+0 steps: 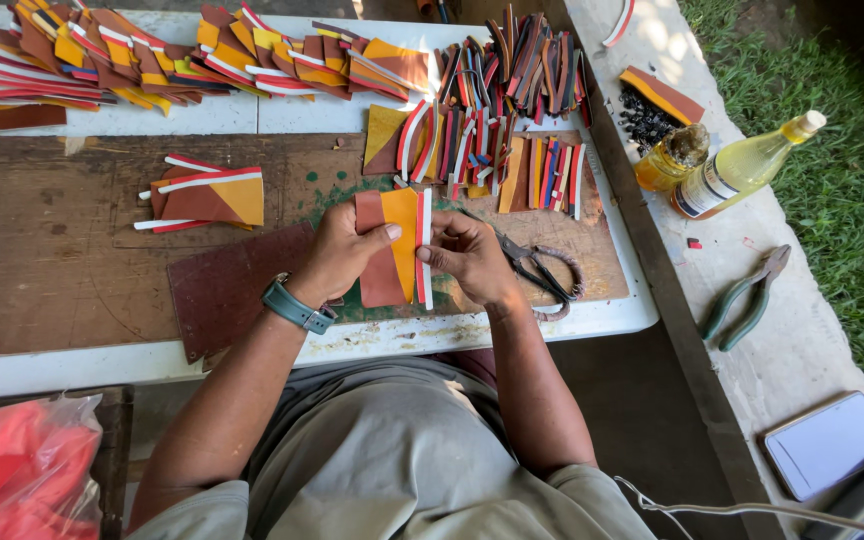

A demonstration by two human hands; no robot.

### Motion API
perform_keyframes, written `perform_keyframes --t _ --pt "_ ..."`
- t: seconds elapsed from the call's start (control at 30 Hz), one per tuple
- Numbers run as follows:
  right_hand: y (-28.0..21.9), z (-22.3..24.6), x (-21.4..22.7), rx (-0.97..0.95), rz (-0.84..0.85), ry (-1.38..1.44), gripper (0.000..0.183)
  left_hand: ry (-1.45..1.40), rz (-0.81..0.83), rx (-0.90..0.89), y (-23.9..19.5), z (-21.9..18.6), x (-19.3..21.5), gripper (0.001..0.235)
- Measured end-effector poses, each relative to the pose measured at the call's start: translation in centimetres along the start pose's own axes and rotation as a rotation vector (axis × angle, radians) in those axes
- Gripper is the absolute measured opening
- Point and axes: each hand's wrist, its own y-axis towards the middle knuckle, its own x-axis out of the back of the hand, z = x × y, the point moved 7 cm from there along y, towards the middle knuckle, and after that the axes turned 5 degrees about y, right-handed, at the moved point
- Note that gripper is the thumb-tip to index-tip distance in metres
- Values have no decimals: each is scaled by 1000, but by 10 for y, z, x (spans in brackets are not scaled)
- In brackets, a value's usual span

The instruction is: The person aligns and presses thin colored leather strips onto a larger leather piece, then uses scissors to trim the excess. The process is repeated for multiple pieces, with finished items stacked on the table.

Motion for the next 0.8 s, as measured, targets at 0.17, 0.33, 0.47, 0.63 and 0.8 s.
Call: perform_keyframes --t 0.17,0.33,0.47,0.63,0.8 --pt "1 -10 9 -29 -17 6 42 40 11 9 0 7 3 27" --pt "2 -20 10 -147 119 267 65 -56 61 64 6 14 7 26" --pt "-4 -23 3 -272 294 495 100 -126 96 70 7 15 11 26" --pt "-13 -19 -8 -309 458 744 112 -159 110 107 6 20 13 25" --pt "-16 -21 -10 -335 470 847 116 -173 123 99 5 19 11 25"
